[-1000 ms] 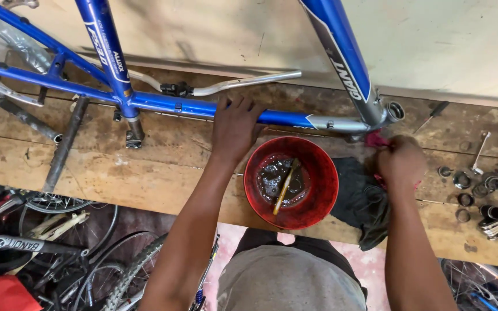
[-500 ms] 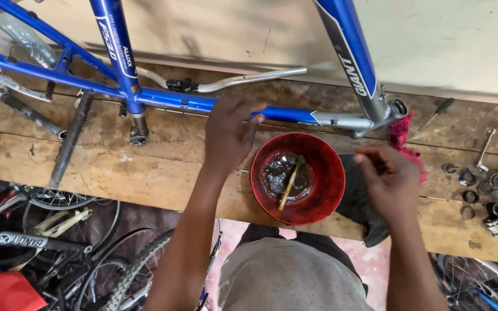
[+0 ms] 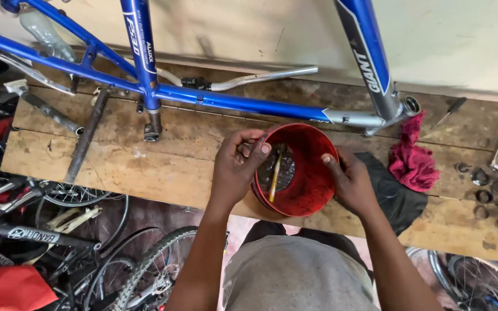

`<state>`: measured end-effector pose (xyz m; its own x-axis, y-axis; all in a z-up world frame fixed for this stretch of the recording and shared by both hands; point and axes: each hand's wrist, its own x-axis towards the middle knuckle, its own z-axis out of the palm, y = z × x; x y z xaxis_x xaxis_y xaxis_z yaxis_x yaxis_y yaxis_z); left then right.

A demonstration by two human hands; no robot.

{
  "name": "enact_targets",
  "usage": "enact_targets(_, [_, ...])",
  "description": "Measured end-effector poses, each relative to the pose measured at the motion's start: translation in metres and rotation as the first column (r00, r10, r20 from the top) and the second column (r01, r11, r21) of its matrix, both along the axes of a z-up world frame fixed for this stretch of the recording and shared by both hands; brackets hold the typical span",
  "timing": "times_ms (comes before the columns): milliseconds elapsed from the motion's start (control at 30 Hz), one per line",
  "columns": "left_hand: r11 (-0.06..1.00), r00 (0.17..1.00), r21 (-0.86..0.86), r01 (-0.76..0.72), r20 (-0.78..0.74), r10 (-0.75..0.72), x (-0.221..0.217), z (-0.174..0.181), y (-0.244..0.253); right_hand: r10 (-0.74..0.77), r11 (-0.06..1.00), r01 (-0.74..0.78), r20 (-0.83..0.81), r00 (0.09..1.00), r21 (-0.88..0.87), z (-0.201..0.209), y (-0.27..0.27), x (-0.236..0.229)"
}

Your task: The person cleans the head tube of a blue bicycle frame using a red rag and a small brush. They wipe the exterior and interior of the tube, then dip the brush into a red bucket containing a liquid solution to scrub the inside of the frame.

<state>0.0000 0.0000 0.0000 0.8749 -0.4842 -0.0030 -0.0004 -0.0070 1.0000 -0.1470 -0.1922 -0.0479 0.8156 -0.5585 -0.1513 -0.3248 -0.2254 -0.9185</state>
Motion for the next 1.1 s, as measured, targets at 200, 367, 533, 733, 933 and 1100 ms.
enact_targets(200, [0.991,0.963,-0.005,-0.134,0.234,0.132,-0.03,0.0,-0.023,-0.006,0.832,0.128,0.222,0.975,-0.539,0.028,-0.002,-0.022])
enact_targets(367, [0.972,0.948,0.001,-0.233,0.225,0.227,-0.052,-0.004,-0.037,0.086,0.889,0.031,0.234,0.969,-0.457,0.047,0.006,-0.026])
enact_targets(533, [0.961,0.937,0.094,-0.259,0.265,0.226,-0.08,-0.016,-0.047,0.293,0.782,-0.292,-0.089,0.952,-0.551,0.046,0.022,-0.032])
enact_targets(733, [0.895,0.907,0.257,-0.365,0.316,0.279,-0.094,-0.046,-0.027,0.075,0.941,0.024,0.278,0.958,-0.336,0.074,-0.003,-0.076])
enact_targets(933, [0.924,0.931,0.159,-0.349,-0.057,0.362,-0.082,-0.039,-0.034,-0.027,0.952,0.105,0.262,0.965,-0.287,0.073,-0.041,-0.092])
enact_targets(1100, [0.931,0.931,0.045,-0.361,0.063,0.358,-0.065,0.005,-0.049,0.052,0.965,-0.009,0.16,0.986,-0.26,0.073,-0.028,-0.091])
